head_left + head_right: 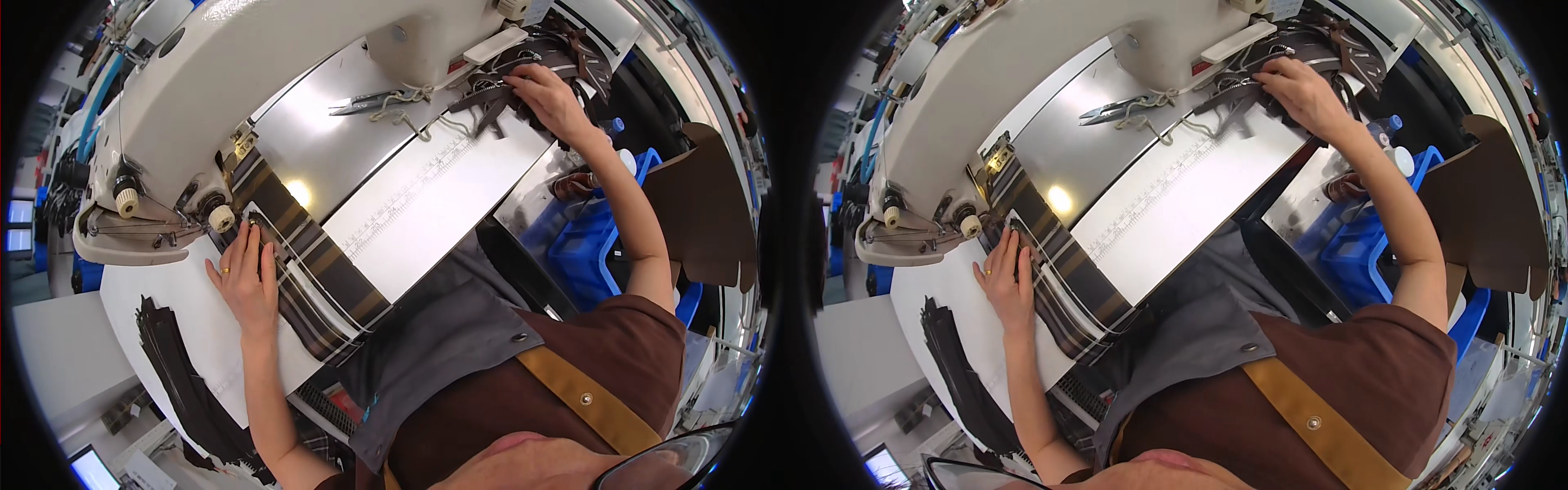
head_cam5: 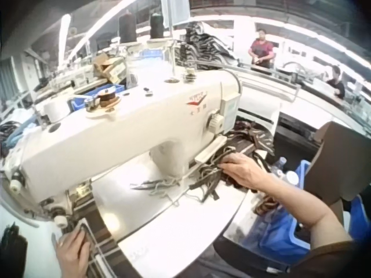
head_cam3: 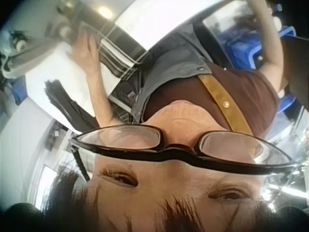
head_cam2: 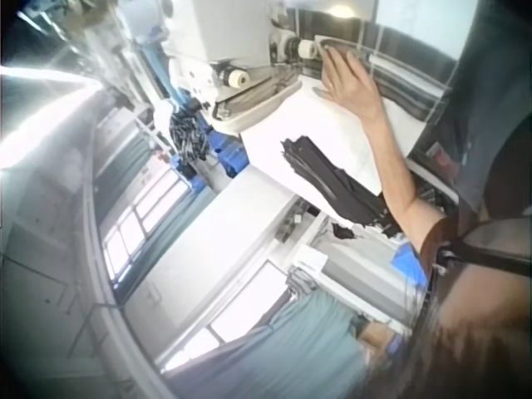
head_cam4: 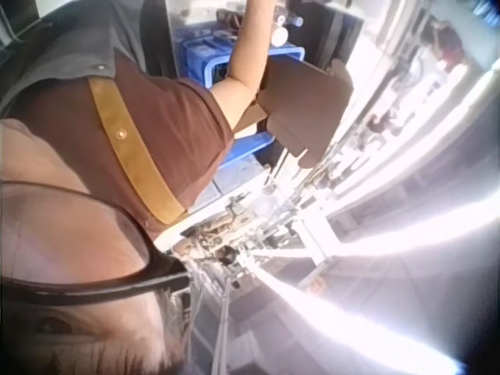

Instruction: The person sews zippers onto plaid fabric pieces using a sewing machine. They repeatedly align the zipper with the fabric, stitch along the zipper teeth, trim excess thread, and place finished pieces into a blue bin. The process is repeated for multiple fabric pieces throughout the video.

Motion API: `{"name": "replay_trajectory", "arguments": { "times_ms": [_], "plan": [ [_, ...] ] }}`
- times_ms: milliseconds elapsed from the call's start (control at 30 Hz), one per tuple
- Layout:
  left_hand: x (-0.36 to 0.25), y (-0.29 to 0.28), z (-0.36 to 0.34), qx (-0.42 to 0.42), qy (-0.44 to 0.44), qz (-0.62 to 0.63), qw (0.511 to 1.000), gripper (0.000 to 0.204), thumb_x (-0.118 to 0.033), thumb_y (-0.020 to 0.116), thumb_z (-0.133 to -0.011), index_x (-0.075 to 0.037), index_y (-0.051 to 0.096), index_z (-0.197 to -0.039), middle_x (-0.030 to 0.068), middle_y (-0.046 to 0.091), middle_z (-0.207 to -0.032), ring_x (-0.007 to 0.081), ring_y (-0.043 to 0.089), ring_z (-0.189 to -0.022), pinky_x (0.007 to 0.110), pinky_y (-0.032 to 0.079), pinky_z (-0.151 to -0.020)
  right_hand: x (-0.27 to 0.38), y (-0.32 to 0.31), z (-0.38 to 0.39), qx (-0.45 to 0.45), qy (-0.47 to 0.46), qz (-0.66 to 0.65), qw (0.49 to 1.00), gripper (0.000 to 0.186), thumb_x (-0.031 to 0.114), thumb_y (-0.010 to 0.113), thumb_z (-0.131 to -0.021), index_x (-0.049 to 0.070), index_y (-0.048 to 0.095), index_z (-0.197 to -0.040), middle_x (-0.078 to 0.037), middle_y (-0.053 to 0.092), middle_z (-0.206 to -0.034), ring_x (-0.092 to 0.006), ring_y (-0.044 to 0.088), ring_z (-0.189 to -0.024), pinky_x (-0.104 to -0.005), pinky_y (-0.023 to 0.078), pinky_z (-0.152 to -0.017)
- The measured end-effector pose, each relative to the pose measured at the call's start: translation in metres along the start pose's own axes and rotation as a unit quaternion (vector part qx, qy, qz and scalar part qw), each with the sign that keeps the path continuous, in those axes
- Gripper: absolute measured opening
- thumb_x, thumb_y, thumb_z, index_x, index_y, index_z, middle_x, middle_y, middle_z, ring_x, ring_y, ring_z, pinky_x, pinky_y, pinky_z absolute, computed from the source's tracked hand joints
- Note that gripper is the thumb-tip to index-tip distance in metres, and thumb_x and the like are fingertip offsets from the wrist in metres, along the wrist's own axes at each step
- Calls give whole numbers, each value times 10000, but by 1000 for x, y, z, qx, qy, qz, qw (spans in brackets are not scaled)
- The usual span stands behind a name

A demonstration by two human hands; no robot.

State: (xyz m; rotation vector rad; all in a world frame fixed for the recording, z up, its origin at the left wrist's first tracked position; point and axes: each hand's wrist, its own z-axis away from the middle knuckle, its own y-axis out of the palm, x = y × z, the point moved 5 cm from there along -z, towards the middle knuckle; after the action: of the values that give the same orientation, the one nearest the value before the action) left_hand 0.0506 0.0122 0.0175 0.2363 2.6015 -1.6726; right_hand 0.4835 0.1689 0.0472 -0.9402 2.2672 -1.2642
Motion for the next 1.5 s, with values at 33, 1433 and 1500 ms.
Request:
{"name": "replay_trajectory", "arguments": {
  "times_ms": [33,1433,1500],
  "plan": [
    [1,0,0,0,-1,0,1000,308,-226,600,-902,-90,642,-1175,9,602,-1250,187,555,-1095,547,182,-1087,-4,-2,-1,33,58,-87,994,172,61,589,-847,9,630,-1006,-117,591,-1020,-310,597,-901,-370,490,-779],
    [-91,-39,98,223,-291,742,562,143,-22,529,-925,29,626,-1016,85,673,-940,143,621,-936,275,479,-860,309,45,-56,179,-166,-542,804,463,-56,584,-761,-16,555,-1221,-190,579,-1234,-331,626,-1028,-362,525,-827],
    [-88,-39,99,237,-296,735,562,153,-35,527,-930,28,623,-1030,87,671,-964,141,616,-952,279,475,-868,302,51,-60,189,-111,-559,800,448,-95,543,-770,-12,559,-1210,-187,581,-1230,-338,610,-1063,-357,520,-856]
  ]
}}
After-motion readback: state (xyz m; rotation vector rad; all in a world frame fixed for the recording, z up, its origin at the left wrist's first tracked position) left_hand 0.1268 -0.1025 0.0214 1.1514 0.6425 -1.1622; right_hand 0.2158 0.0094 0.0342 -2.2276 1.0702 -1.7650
